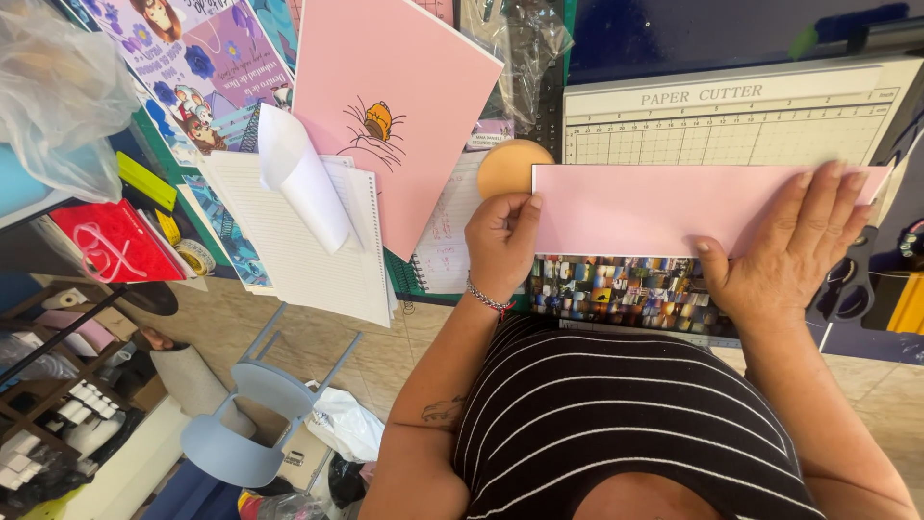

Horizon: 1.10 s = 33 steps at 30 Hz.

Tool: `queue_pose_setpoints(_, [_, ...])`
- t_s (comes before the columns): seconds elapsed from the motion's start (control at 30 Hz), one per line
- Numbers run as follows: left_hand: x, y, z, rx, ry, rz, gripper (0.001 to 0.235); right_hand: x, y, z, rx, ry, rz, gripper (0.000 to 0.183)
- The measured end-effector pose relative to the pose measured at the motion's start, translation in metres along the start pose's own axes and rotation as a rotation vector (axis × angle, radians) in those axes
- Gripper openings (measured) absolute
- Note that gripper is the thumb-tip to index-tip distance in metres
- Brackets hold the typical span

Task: The person uses a paper cutter to trim a sheet of printed paper on a cluttered table. They then use scissors to cut a small piece of white paper and later handle a pink sheet of paper, placing it on the cutter.

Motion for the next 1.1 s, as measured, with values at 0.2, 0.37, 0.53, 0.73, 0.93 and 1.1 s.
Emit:
queue_pose_setpoints(0.2, [0.001,0.001,0.000,-0.009,-0.018,-0.047,0.018,-0.001,0.002,-0.003,0.000,0.007,0.001,0.101])
queue_pose_setpoints(0.37, [-0.002,0.000,-0.001,-0.008,-0.008,-0.046,0.018,-0.001,0.001,-0.003,-0.003,0.006,0.008,0.102])
queue_pose_setpoints(0.53, [0.001,0.000,0.002,0.021,0.002,0.024,0.018,0.001,0.001,0.000,0.007,-0.008,0.002,0.102])
queue_pose_setpoints(0.73, [0.000,-0.001,0.002,0.063,0.020,0.132,0.019,0.002,0.001,0.002,-0.008,0.004,0.009,0.106])
queue_pose_setpoints(0.93, [-0.003,-0.004,0.004,0.057,-0.084,0.082,0.023,0.001,0.001,0.002,0.011,-0.010,0.000,0.105])
queue_pose_setpoints(1.1, [-0.009,-0.007,0.004,0.030,-0.195,-0.004,0.023,0.001,0.001,0.002,0.017,-0.005,-0.003,0.104])
Point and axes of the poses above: each hand's wrist, its own y-axis away from the middle knuckle, its own z-axis out of the back of the hand, x = y × z, the point moved 6 cm from there along -y, towards the middle knuckle, and after that the axes turned 12 degrees about y, right-handed, at the moved point
